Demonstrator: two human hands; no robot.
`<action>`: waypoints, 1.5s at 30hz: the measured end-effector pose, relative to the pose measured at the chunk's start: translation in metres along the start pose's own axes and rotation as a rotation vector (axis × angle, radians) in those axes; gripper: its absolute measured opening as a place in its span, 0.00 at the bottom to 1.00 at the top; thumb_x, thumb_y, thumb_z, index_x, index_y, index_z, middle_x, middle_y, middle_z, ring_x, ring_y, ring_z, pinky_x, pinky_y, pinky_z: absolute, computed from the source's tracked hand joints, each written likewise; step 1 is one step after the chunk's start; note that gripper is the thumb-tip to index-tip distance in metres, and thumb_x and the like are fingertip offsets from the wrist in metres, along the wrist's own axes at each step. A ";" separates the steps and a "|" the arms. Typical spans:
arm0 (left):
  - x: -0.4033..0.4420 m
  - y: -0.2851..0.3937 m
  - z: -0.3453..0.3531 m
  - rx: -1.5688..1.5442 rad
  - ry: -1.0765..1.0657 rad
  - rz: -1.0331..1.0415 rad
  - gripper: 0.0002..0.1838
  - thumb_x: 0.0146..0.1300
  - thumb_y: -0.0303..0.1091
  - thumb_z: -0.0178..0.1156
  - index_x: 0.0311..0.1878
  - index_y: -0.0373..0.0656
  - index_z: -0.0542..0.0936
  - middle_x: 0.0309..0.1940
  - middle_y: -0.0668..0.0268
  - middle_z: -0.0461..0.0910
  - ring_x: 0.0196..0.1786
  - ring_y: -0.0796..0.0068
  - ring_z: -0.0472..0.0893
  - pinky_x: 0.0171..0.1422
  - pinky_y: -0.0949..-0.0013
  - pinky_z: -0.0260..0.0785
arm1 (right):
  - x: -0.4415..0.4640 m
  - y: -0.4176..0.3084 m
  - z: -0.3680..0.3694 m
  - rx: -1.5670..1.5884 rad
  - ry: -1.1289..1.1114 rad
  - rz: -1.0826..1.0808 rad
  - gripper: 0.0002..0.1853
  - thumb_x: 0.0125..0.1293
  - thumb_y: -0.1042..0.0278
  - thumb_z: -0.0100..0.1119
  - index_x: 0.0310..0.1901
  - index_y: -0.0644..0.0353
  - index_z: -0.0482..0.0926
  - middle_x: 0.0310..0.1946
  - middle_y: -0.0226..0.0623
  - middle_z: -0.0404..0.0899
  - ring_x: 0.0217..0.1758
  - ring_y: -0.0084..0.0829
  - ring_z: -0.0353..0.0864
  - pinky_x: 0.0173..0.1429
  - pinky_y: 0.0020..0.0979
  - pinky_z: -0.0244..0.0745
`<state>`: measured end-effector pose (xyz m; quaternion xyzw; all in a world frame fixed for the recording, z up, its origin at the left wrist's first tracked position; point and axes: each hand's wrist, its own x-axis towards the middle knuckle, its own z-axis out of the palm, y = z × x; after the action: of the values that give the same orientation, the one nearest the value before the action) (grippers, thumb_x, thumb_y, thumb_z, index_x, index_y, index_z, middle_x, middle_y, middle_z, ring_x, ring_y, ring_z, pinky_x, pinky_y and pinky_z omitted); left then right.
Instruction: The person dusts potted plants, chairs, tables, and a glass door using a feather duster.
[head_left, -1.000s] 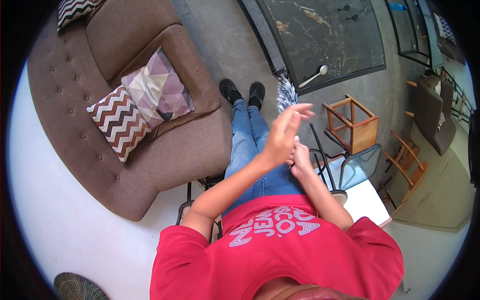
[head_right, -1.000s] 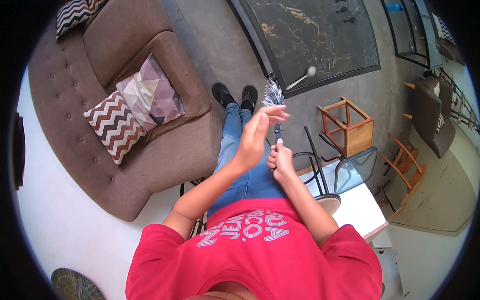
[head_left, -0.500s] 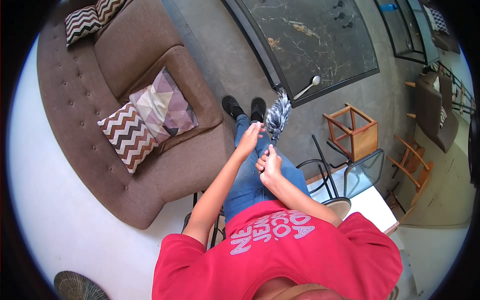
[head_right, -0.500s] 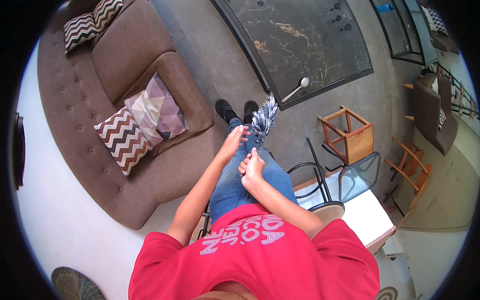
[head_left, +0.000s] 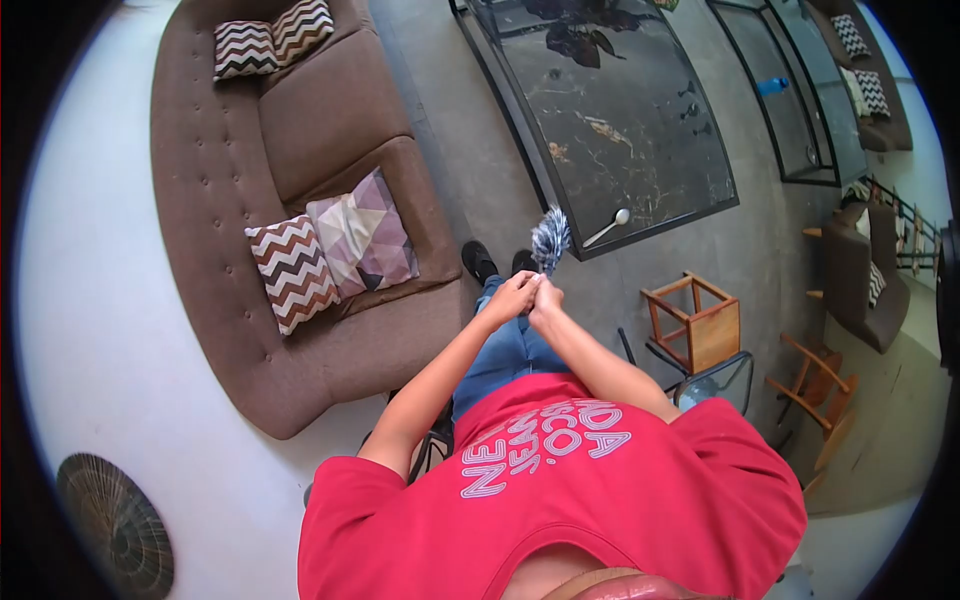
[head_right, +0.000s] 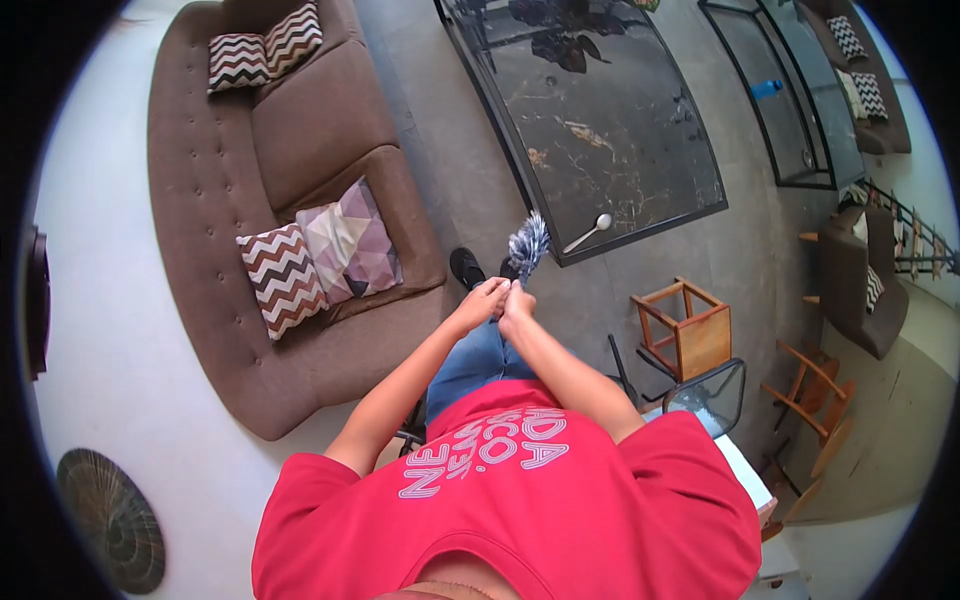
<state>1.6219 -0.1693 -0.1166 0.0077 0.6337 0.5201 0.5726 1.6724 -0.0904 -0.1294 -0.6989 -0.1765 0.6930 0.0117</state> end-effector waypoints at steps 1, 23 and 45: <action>-0.002 0.003 -0.001 -0.002 0.010 0.010 0.21 0.73 0.49 0.50 0.55 0.41 0.75 0.35 0.66 0.80 0.37 0.81 0.77 0.41 0.77 0.71 | 0.005 -0.008 0.003 0.007 -0.002 -0.005 0.19 0.75 0.57 0.44 0.29 0.60 0.70 0.18 0.30 0.71 0.13 0.23 0.66 0.14 0.29 0.56; 0.057 0.132 -0.105 -0.190 -0.072 -0.034 0.37 0.66 0.57 0.54 0.71 0.43 0.64 0.66 0.60 0.69 0.67 0.67 0.67 0.69 0.65 0.58 | 0.075 -0.046 0.182 0.307 0.176 -0.034 0.17 0.68 0.59 0.58 0.29 0.66 0.77 0.26 0.38 0.79 0.22 0.31 0.76 0.22 0.38 0.67; 0.062 0.273 -0.237 0.036 -0.181 -0.013 0.42 0.64 0.65 0.51 0.74 0.48 0.58 0.67 0.62 0.66 0.67 0.66 0.66 0.64 0.61 0.61 | 0.062 -0.140 0.358 -0.398 0.235 -0.250 0.20 0.70 0.59 0.54 0.47 0.75 0.77 0.44 0.53 0.81 0.41 0.45 0.83 0.43 0.45 0.78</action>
<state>1.2666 -0.1608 -0.0258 0.0609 0.5887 0.5022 0.6305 1.2901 -0.0243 -0.1667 -0.7357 -0.3919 0.5520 -0.0200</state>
